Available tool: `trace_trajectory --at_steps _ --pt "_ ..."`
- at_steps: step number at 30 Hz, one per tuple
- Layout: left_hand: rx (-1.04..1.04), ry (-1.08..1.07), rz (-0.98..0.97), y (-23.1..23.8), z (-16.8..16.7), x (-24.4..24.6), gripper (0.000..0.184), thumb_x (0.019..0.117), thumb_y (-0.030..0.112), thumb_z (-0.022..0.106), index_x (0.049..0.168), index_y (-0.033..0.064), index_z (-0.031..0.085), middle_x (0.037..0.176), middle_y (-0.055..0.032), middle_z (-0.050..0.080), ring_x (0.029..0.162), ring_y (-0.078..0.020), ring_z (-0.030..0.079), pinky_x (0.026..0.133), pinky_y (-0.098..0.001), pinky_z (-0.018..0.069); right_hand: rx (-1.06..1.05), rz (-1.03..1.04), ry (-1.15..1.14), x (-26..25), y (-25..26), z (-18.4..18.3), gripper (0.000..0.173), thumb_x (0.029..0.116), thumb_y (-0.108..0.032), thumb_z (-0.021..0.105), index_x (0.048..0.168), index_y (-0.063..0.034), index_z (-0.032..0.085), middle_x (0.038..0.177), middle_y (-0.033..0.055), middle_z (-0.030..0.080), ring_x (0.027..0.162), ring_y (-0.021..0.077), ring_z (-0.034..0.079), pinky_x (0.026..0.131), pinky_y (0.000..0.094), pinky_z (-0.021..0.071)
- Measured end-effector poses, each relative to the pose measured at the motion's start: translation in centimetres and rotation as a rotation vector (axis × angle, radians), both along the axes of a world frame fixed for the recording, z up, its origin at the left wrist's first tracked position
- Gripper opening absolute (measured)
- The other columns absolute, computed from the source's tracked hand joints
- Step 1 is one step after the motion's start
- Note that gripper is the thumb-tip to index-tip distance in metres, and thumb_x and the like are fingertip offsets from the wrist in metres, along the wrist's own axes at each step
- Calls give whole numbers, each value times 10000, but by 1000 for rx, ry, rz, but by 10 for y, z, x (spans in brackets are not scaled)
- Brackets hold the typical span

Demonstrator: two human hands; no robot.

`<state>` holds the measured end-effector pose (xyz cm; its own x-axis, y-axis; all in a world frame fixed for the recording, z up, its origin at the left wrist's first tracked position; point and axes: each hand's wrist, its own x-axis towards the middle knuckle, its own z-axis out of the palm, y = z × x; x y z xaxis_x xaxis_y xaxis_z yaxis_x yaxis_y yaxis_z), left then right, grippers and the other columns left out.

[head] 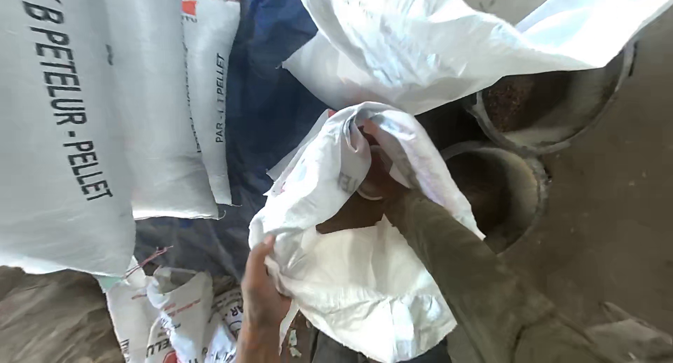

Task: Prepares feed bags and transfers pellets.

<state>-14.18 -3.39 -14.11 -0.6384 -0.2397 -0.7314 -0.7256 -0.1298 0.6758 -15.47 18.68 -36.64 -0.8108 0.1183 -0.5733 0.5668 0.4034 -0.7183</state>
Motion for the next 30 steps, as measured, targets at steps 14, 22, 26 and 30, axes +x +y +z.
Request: trace_trajectory --at_steps 14,22,26,30 --pt "-153 -138 -49 -15 15 -28 223 1097 138 400 1233 39 545 910 47 683 812 0 688 726 -219 606 517 297 -275 13 32 61 355 1045 -193 542 1322 7 637 1297 267 647 1246 431 604 1041 625 450" --pt "-143 -21 36 11 25 3 315 1117 202 260 1271 76 504 993 123 668 942 70 656 836 -170 574 386 30 -300 12 7 19 456 1051 -307 579 1394 -8 592 1401 268 588 1339 437 536 1122 625 384" --pt "51 136 46 17 17 16 365 1087 472 354 1153 220 609 984 150 743 974 29 701 850 -202 601 229 78 -375 43 -11 -22 497 1029 -390 609 1320 12 641 1288 289 642 1243 454 595 1062 646 436" --pt "123 157 28 17 16 24 367 1001 566 516 1153 255 640 1023 136 749 1007 11 700 883 -223 597 20 146 -499 41 -16 -22 609 1019 -456 609 1385 29 576 1325 291 616 1281 427 572 1097 599 422"
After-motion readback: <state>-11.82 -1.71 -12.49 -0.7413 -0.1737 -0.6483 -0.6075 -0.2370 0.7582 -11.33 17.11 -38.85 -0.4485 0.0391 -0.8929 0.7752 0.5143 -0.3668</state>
